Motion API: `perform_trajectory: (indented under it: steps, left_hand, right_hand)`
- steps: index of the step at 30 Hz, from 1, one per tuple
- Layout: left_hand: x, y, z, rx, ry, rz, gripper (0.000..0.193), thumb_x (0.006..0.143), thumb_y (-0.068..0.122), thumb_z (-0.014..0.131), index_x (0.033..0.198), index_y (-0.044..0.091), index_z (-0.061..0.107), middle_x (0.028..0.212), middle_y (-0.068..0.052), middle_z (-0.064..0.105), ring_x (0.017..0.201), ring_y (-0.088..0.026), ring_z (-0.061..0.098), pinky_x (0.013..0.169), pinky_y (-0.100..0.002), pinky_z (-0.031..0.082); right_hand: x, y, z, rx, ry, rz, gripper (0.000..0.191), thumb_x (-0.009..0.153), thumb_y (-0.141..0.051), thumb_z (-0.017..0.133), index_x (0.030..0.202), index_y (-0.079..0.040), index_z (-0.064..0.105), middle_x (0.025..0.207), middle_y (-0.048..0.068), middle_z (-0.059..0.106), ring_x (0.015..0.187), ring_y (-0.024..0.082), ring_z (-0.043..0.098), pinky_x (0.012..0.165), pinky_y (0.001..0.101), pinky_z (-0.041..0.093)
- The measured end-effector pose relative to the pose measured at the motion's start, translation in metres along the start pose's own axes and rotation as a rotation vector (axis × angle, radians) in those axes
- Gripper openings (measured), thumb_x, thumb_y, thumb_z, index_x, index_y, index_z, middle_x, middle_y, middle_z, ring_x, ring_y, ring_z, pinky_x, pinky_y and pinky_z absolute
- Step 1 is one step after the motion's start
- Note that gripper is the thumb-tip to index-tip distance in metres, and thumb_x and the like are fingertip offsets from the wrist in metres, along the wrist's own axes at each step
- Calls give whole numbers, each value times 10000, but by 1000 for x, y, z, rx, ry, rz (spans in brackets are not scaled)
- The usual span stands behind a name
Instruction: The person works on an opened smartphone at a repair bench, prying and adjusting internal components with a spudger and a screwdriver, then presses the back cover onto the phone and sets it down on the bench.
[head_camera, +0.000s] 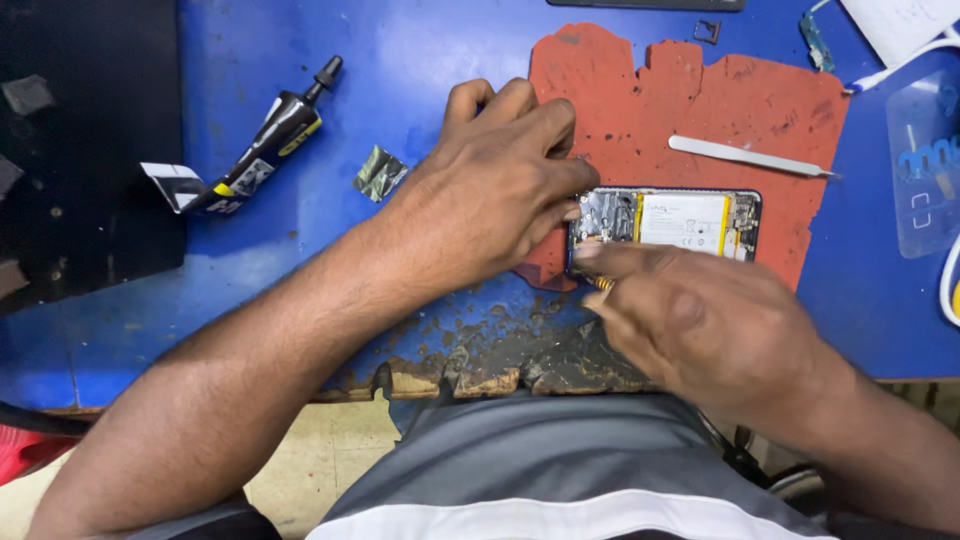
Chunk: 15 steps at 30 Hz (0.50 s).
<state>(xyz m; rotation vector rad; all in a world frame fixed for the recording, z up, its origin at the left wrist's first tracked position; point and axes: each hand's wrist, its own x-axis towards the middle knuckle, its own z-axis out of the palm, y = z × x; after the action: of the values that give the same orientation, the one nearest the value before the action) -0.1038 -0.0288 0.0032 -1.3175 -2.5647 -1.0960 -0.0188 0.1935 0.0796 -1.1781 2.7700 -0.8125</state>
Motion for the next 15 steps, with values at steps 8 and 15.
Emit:
perform_trajectory:
  steps: [8,15]
  left_hand:
    - [1,1,-1,-17,-26,-20,220,851,223,796,1050,130,803,1042,-81,580,1072,-279,528,979,-492,343]
    - [2,1,-1,-7,-31,-9,225,827,214,795,1037,134,808,1037,-78,583,1080,-277,527,976,-494,335]
  right_hand:
    - [-10,9,11,16,-23,9,426,825,-80,798,1110,-89,482,900,121,716,771,273,741,656,384,612]
    - [-1,7,5,70,11,-37,420,831,0,746,1173,-54,509,1070,212,741,803,289,729,755,419,633]
